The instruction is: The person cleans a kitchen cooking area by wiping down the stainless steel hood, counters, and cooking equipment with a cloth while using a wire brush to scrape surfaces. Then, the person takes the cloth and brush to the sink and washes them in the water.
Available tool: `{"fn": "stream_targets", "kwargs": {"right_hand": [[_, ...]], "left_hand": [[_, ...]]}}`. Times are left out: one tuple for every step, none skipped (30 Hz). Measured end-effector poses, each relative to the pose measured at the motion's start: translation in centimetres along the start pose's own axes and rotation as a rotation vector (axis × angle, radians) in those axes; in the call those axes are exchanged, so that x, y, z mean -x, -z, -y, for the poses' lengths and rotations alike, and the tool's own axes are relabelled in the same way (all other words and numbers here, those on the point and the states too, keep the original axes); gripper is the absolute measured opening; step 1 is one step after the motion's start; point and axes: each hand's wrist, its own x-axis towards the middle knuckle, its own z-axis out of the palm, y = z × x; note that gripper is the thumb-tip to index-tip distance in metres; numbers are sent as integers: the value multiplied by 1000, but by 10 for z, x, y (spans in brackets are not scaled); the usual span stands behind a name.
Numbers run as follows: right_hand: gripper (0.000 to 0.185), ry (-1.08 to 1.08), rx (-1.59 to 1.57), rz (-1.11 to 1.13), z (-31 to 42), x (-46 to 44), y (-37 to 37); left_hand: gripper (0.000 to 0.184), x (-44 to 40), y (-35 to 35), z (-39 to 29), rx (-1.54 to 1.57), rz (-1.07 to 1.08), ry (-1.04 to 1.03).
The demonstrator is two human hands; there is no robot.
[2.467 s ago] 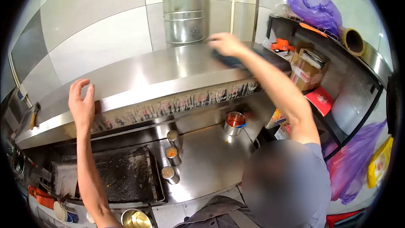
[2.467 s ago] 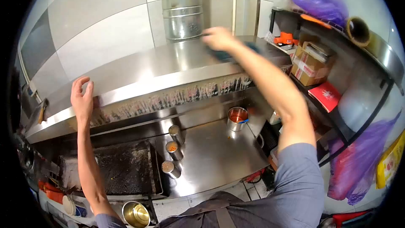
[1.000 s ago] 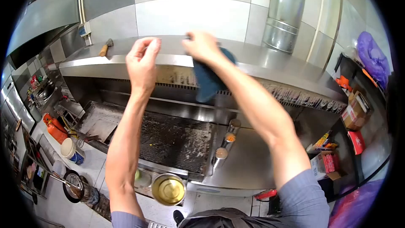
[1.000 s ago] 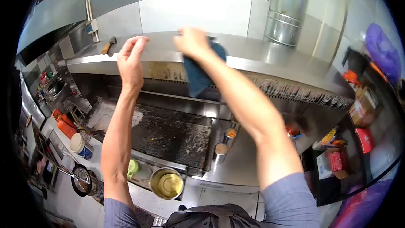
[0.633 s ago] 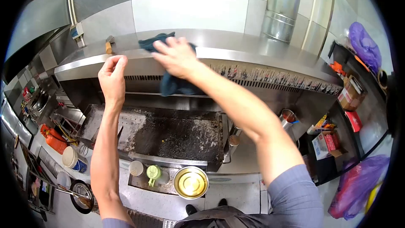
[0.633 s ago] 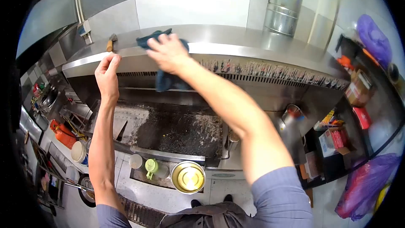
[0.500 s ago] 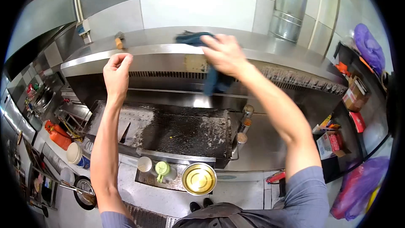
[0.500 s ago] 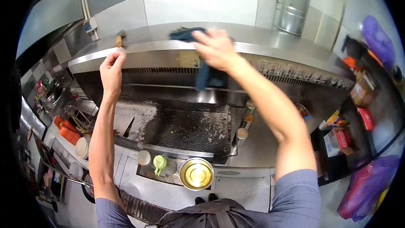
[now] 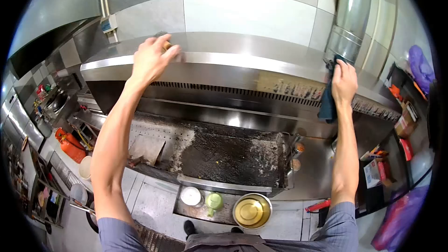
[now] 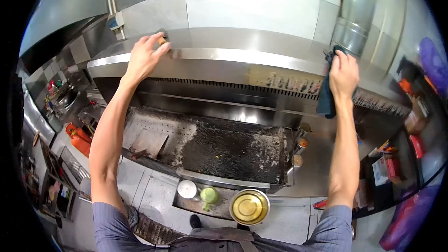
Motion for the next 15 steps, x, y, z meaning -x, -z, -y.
{"fn": "stream_targets", "kwargs": {"right_hand": [[23,4,27,-3,26,2,-10],[22,12,15,29,58,2,-19],[23,22,-27,74,95,5,-27],[23,84,-4,38,135,5,-40],[23,185,23,72,175,5,-53],[22,199,-60,111,220,3,-71],[19,222,-109,176,267,-1,-86],[16,282,-124,312,312,-6,-99],[16,348,-106,401,362,-13,-109],[16,398,-185,475,403,-19,-118],[17,434,-248,526,434,-22,-133],[20,503,-225,516,460,-23,-148],[22,527,-259,552,480,-27,-158],[23,520,-288,580,492,-30,-162],[21,502,-307,616,498,-35,-167]], "left_hand": [[48,-5,-10,1,-69,62,-37],[53,-10,-19,5,-134,125,-82],[53,-14,-24,12,-106,137,-97],[55,-24,-23,20,-27,354,-100],[57,-35,-24,28,45,553,-108],[51,-33,-28,38,51,460,-129],[51,-29,-23,52,68,461,-135],[47,-27,-17,65,50,396,-207],[43,-33,-13,81,33,320,-287],[38,-33,-25,110,122,289,-167],[34,-33,-26,133,125,266,-163],[30,-30,-19,150,132,243,-110],[25,-28,-22,176,124,197,-103],[21,-29,-21,198,86,231,-94],[15,-29,-18,211,86,241,-71]]}}
